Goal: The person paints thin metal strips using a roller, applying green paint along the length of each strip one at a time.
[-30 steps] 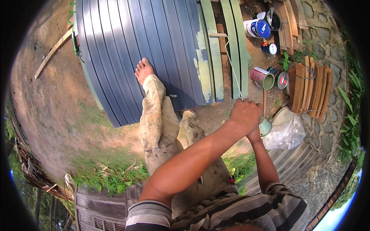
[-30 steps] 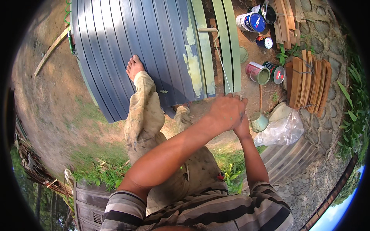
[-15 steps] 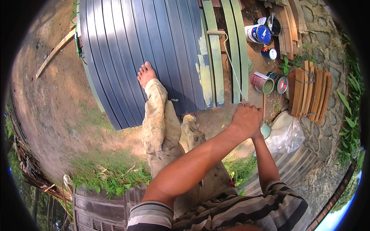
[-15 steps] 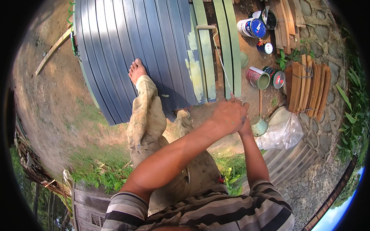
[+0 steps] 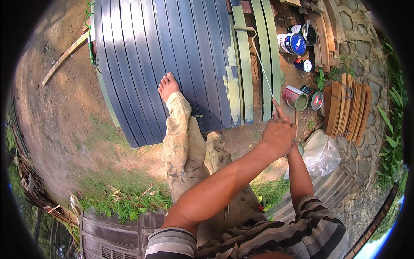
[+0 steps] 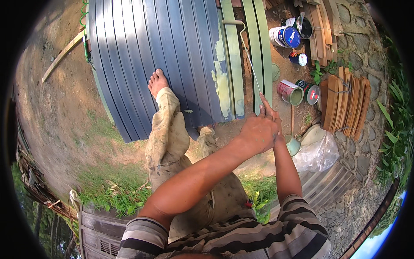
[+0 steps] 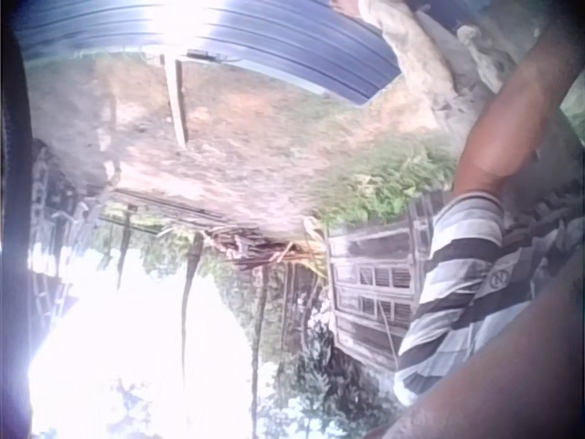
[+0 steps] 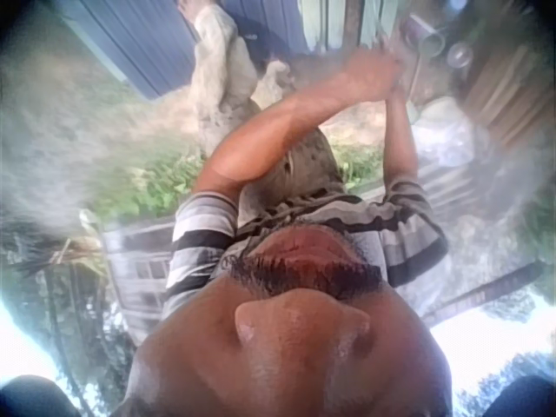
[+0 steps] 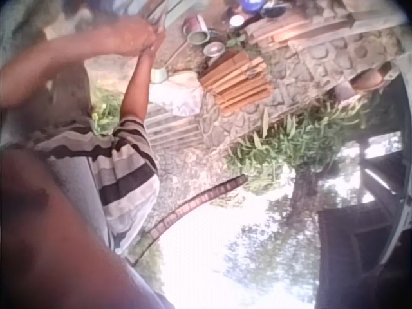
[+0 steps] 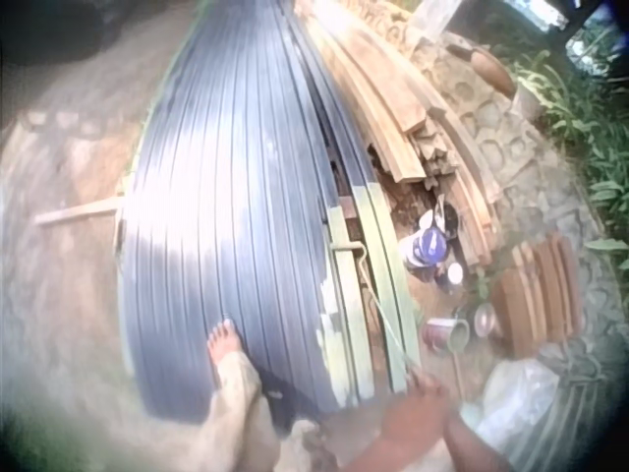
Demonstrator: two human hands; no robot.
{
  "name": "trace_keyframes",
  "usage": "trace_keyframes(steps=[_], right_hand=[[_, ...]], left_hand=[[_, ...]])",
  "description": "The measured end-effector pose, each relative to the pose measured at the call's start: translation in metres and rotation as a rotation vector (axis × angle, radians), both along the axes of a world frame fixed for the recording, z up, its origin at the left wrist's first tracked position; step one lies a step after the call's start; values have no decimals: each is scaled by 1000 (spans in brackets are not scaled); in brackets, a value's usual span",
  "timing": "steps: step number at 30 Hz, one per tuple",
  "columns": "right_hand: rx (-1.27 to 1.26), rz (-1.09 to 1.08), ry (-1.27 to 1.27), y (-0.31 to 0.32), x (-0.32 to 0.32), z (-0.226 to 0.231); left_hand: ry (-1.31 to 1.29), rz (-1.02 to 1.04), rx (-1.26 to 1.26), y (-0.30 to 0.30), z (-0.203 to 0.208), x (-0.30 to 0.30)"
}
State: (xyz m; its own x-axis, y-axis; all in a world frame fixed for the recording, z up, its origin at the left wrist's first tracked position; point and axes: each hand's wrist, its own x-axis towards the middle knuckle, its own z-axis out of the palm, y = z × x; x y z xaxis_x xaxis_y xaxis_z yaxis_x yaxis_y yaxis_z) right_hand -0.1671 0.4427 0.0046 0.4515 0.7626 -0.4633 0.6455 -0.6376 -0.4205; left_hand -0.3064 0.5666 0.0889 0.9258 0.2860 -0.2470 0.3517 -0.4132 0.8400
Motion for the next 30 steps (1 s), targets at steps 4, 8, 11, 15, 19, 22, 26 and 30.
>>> trace_keyframes(steps=[4, 8, 11, 15, 19, 22, 26, 30], right_hand=[[-74, -91, 23, -22, -23, 15], [-52, -109, 70, 3, -25, -4], [-113, -182, 71, 57, -5, -16], [-128, -47, -99, 118, 23, -20], [49, 18, -162, 108, 35, -41], [-113, -32, -110, 90, 16, -26], [14, -25, -49, 11, 20, -30], [94, -188, 290, -24, 6, -2]], left_hand=[[40, -81, -99, 13, 2, 4], [45, -7, -72, 16, -3, -2], [6, 36, -71, 8, -8, -5], [40, -21, -76, 11, -1, -5], [37, -10, -71, 9, 0, -4], [64, -34, -40, 9, -1, -9], [54, -46, -31, 5, 1, -5], [80, -40, -36, 1, -1, -8]])
